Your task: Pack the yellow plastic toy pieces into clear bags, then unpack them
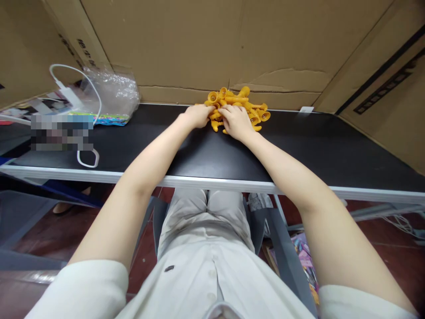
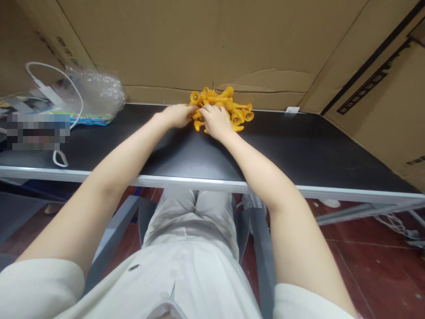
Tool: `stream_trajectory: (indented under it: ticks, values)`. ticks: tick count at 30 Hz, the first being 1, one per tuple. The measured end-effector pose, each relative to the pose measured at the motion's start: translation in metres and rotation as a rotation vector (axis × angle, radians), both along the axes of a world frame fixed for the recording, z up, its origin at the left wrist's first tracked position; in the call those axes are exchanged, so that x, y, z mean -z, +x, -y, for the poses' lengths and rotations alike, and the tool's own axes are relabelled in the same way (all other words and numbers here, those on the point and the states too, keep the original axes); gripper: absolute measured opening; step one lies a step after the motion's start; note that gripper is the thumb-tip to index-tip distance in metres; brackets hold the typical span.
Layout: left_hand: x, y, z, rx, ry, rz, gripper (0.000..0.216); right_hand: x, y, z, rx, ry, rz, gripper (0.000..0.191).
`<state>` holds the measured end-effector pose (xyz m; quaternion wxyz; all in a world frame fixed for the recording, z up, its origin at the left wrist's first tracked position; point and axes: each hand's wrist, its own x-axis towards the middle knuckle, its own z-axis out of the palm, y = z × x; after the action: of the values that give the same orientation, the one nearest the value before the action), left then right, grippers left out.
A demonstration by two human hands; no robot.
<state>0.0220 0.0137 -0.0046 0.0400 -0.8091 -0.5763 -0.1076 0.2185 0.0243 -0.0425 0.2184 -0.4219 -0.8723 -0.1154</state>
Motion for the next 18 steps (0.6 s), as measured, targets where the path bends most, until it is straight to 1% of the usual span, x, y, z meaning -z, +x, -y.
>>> stream_trajectory:
  ticks: [2, 5, 9, 13, 15, 18]
  values:
    - [0.014, 0.002, -0.002, 0.005, 0.08, 0.035, 0.045, 0.002, 0.001, -0.001, -0.006, -0.001, -0.009, 0.056]
    - [0.022, -0.004, -0.006, -0.038, 0.136, 0.103, 0.04, 0.005, 0.004, -0.005, -0.013, -0.003, -0.034, 0.054]
    - [0.019, -0.025, -0.015, -0.1, 0.195, 0.246, 0.036, 0.007, 0.006, -0.009, -0.039, -0.014, -0.069, 0.052]
    - [0.013, -0.045, -0.018, -0.17, 0.303, 0.389, 0.034, 0.004, 0.008, -0.009, -0.038, -0.049, -0.088, 0.056]
    - [0.008, -0.049, -0.017, -0.206, 0.354, 0.441, 0.037, 0.0, 0.01, -0.009, -0.035, -0.055, -0.125, 0.061]
    - [-0.001, -0.047, -0.009, -0.22, 0.364, 0.44, 0.038, -0.007, 0.015, -0.006, -0.013, -0.026, -0.204, 0.067]
